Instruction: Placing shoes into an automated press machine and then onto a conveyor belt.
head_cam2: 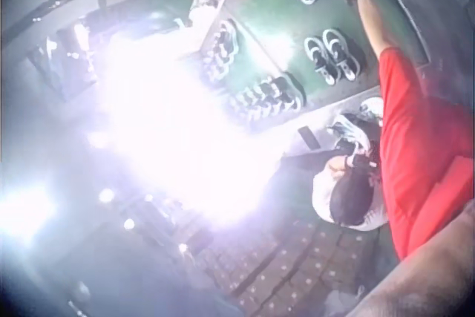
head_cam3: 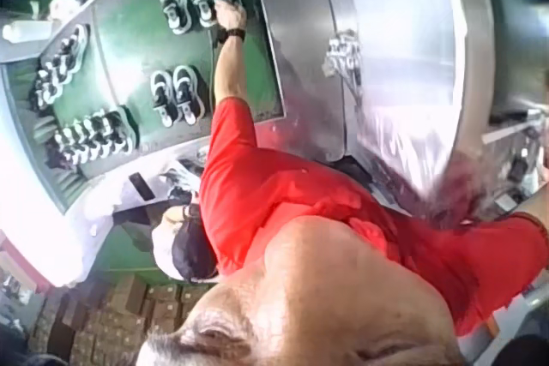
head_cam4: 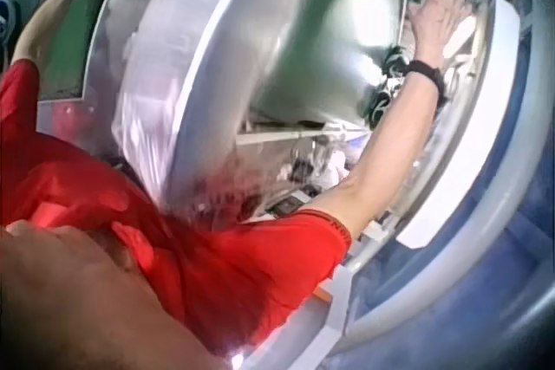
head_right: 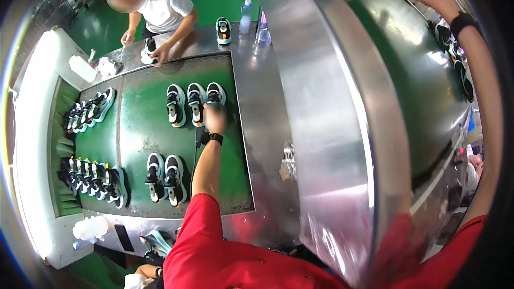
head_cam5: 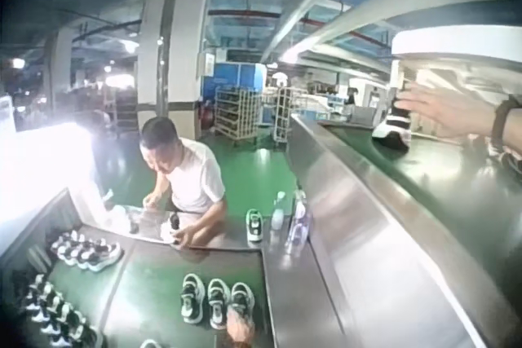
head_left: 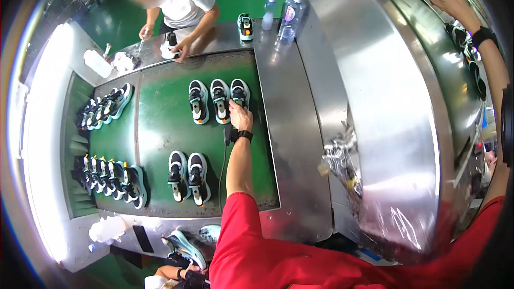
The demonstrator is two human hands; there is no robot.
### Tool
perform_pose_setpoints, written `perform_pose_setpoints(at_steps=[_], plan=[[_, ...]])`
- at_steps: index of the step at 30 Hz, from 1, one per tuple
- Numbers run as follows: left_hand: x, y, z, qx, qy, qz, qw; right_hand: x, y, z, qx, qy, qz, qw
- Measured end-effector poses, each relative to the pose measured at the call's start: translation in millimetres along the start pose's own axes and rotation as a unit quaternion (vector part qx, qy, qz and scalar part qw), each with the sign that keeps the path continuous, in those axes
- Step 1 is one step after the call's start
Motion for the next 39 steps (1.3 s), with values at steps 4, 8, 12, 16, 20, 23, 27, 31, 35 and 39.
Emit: perform_pose_setpoints(at_steps=[4,8,12,16,20,23,27,31,35,39], plan=[[-44.5,-40.8,10.8,-0.03,0.016,0.001,0.999,-20.3,-16.6,16.3,0.015,0.002,-0.015,1.0],[127.7,-27.9,64.1,-0.085,-0.141,-0.013,0.986,38.4,60.3,45.1,-0.259,0.195,0.039,0.945],[-51.3,-24.9,-80.5,0.125,-0.107,-0.227,0.96,-93.6,-97.9,-71.3,-0.025,-0.131,-0.077,0.988],[40.5,2.3,-241.1,0.351,-0.131,-0.286,0.882,-67.1,-20.7,-142.3,-0.122,-0.176,0.013,0.977],[15.4,47.0,-452.3,0.706,0.027,-0.235,0.667,-43.0,53.7,-238.2,-0.151,-0.306,0.194,0.92],[-109.4,127.4,-557.6,0.781,-0.008,-0.173,0.6,-24.8,101.9,-368.2,-0.248,-0.36,0.313,0.843],[-222.7,203.2,-616.6,0.8,-0.104,-0.236,0.542,47.3,200.8,-509.4,-0.281,-0.464,0.407,0.735],[-317.7,265.8,-675.2,0.739,-0.27,-0.433,0.441,145.6,239.4,-628.5,-0.322,-0.518,0.331,0.72],[-358.0,298.2,-795.1,0.744,-0.308,-0.463,0.371,255.8,272.2,-747.5,-0.265,-0.69,0.322,0.592],[-313.5,306.0,-942.7,0.902,-0.206,-0.283,0.252,369.9,319.3,-833.9,-0.262,-0.819,0.277,0.429]])
Point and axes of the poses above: each hand's wrist, its own z-axis towards the middle knuckle, its own y-axis out of the back of the hand, x = y × z, the point moved 9 cm from there along z, towards the middle knuckle, and after that the axes turned 8 degrees about y, right-handed, at the moved point
